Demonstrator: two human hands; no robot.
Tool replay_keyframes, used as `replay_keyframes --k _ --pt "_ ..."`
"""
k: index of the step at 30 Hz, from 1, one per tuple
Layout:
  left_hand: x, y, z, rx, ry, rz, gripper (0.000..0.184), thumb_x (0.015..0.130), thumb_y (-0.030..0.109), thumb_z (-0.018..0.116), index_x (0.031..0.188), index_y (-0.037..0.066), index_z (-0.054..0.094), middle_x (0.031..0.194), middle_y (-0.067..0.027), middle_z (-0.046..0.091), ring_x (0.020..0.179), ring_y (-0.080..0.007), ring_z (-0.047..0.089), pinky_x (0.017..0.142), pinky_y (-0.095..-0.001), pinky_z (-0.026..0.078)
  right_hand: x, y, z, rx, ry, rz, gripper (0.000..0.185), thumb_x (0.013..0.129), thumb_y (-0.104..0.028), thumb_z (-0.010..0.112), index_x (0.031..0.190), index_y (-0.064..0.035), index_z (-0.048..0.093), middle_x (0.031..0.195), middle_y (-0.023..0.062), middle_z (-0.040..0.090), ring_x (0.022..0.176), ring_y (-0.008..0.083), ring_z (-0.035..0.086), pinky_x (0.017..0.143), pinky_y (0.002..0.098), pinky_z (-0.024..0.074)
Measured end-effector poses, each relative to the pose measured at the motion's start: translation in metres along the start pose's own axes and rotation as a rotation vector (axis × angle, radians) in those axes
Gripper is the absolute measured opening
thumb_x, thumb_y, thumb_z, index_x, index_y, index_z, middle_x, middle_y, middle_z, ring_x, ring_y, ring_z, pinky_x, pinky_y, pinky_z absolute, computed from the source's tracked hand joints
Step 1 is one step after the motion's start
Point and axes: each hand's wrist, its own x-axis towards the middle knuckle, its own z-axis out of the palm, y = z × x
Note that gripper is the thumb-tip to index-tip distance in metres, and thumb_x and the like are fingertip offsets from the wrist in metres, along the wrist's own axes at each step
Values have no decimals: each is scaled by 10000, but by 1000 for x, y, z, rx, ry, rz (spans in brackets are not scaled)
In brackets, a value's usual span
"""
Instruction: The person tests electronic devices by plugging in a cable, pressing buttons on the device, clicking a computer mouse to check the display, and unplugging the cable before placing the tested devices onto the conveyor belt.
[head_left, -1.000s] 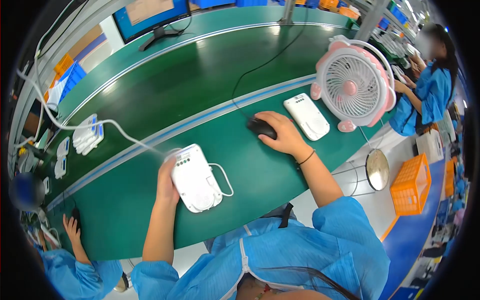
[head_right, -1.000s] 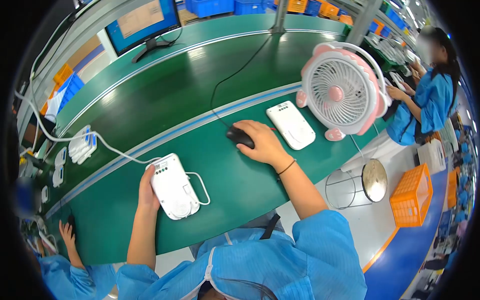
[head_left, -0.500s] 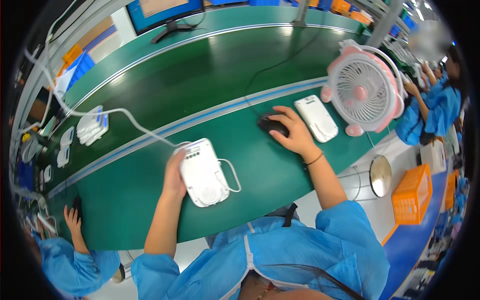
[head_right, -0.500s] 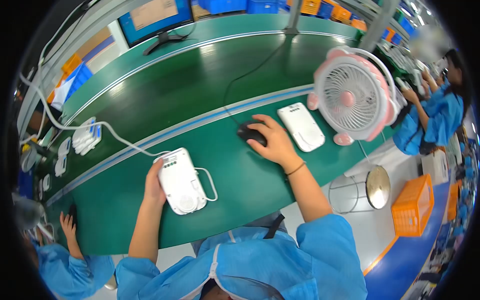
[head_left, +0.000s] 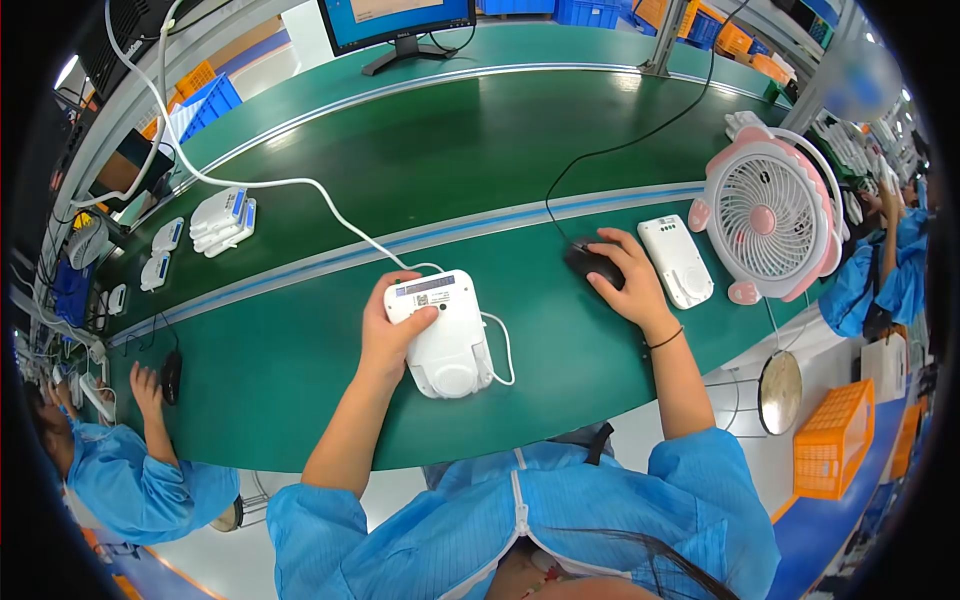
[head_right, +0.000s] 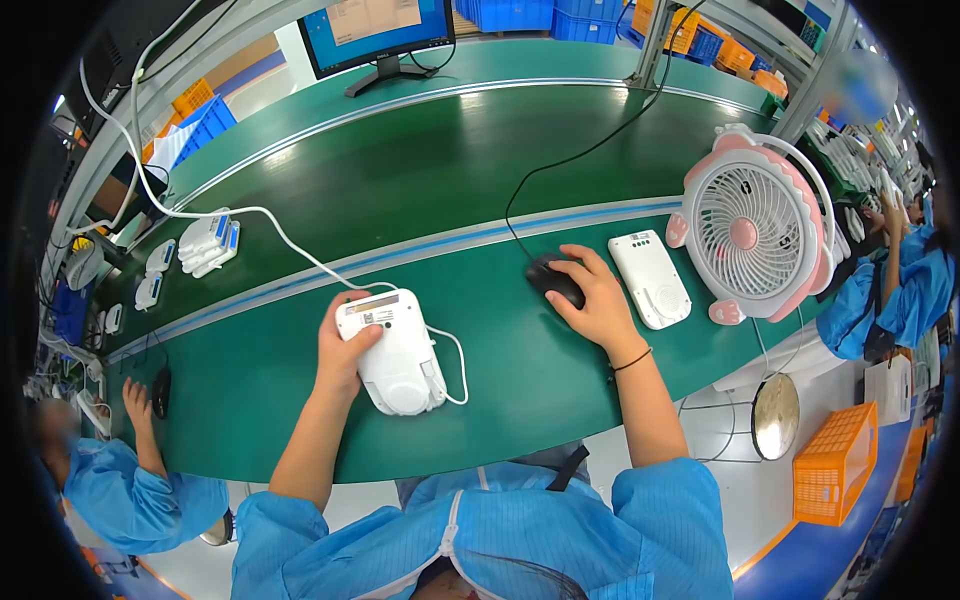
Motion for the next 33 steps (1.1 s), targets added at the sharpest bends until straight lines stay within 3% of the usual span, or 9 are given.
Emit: replay_keyframes --k 7,13,28,32,33 --pt "-11 8 -1 58 11 375 510 700 -19 804 1112 67 516 1053 -84 608 998 -172 611 875 -316 516 -1 2 3 25 -15 9 417 771 -206 708 1149 -49 629 1299 140 530 1181 342 532 979 399 450" --pt "-10 7 -1 83 -78 337 494 700 -14 802 1110 46 533 1066 -89 608 1013 -175 608 894 -322 509 0 3 3 -5 -14 -9 399 766 -194 710 1134 -57 637 1290 153 542 1178 352 531 980 399 448" --pt "-6 6 -3 163 -63 193 426 736 98 820 1079 61 571 1039 -45 645 988 -154 626 859 -320 514 3 -4 7 -1 -31 -21 385 772 -128 689 1135 -17 625 1269 176 538 1147 361 541 985 408 437" --pt "1 -5 -10 92 -49 22 518 737 68 812 1188 48 556 1118 -90 661 1023 -177 636 886 -340 517 2 -3 7 11 -35 -21 377 775 -127 685 1132 -17 625 1265 173 540 1144 357 542 986 405 436" --pt "1 -3 -13 124 -84 23 528 789 103 773 1252 33 530 1166 -124 649 1052 -221 644 901 -370 527 1 -2 7 17 -32 -18 375 776 -127 684 1130 -17 625 1264 172 541 1143 357 542 987 404 436"
